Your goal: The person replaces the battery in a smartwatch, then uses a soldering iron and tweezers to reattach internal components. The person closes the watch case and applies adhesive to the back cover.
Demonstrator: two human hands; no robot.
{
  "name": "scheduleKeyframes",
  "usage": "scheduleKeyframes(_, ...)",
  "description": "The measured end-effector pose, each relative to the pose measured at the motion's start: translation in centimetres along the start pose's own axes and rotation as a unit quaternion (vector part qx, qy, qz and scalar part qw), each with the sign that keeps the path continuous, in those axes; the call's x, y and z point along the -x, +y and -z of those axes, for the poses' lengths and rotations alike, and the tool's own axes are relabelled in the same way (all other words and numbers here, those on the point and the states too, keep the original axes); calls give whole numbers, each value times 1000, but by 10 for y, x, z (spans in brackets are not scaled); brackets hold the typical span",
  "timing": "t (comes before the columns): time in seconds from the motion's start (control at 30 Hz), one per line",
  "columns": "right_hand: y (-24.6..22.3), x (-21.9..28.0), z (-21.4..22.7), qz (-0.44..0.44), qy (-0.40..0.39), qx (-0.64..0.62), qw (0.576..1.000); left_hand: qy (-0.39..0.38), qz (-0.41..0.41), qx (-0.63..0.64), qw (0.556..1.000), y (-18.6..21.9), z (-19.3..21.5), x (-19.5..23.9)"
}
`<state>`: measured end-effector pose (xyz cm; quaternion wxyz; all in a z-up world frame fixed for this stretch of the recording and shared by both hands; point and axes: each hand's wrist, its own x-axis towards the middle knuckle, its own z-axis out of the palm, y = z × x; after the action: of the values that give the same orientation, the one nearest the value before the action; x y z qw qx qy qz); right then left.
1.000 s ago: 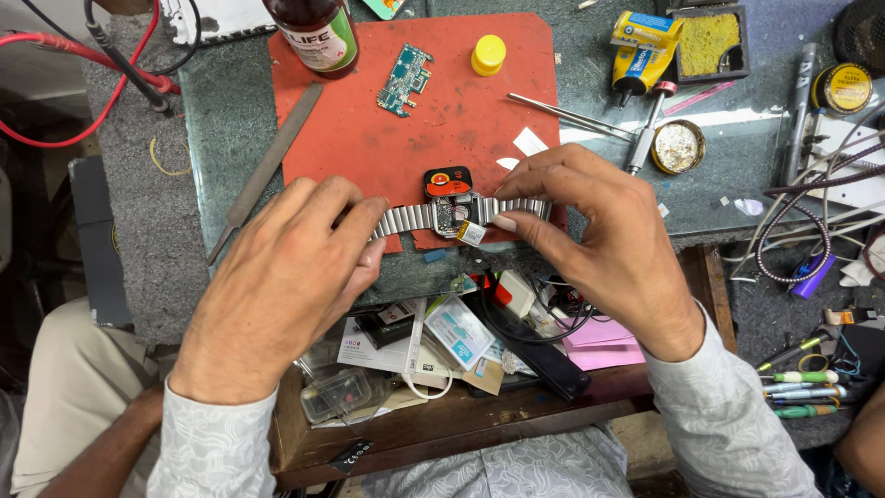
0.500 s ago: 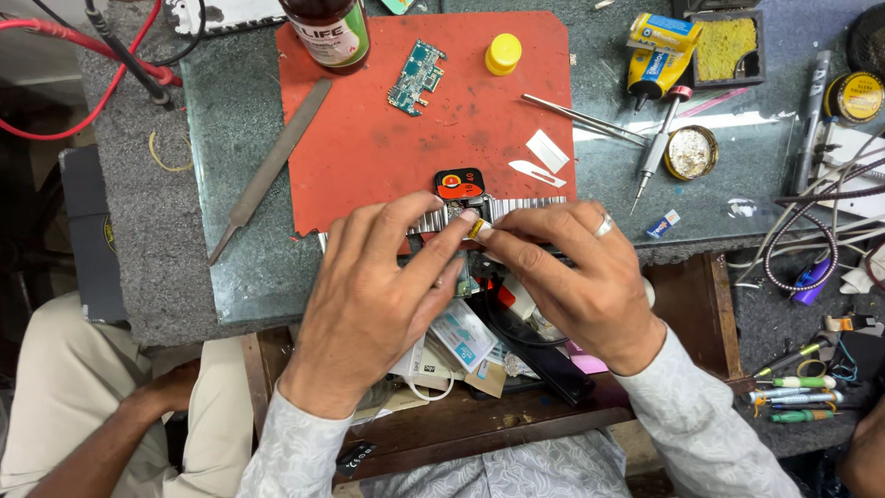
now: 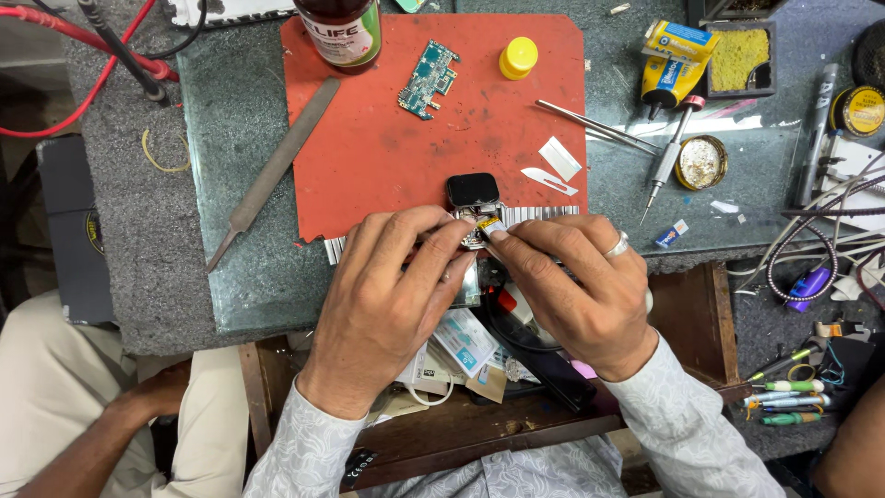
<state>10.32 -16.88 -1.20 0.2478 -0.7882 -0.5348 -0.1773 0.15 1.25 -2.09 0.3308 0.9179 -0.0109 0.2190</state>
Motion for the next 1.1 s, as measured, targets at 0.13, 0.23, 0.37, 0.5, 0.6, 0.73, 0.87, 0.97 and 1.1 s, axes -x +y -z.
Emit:
scheduleKeyframes(0.13, -3, -6, 1, -18, -10, -15, 1000, 10, -2, 9, 1000, -2, 0, 1)
scheduleKeyframes(0.23, -4, -11, 1, -51, -23, -35, 998, 14, -1, 14, 1000, -4, 0, 2)
scheduleKeyframes(0.37, -5, -16, 3, -66, -42, -36, 996, 16, -5, 15, 1000, -6, 0, 3)
scheduleKeyframes(0.5, -5, -17, 2, -68, -44, -35, 996, 18, -6, 19, 1000, -8, 0, 4)
scheduleKeyframes(0.6, -5, -15, 2, -72, -43, -33, 996, 18, -7, 23, 1000, -9, 0, 6)
scheduleKeyframes(0.73, -3, -11, 2, -85, -48, -35, 995, 17, -7, 24, 1000, -9, 0, 6)
scheduleKeyframes(0.87, -2, -9, 2, -79, -36, -32, 996, 18, -7, 23, 1000, -9, 0, 6)
scheduleKeyframes(0.97, -1, -8, 1, -71, -29, -23, 997, 21, 0, 23, 1000, -8, -1, 5)
scheduleKeyframes(1.1, 1, -7, 1, -50, -41, -9, 998, 26, 6, 16, 1000, -6, -2, 6)
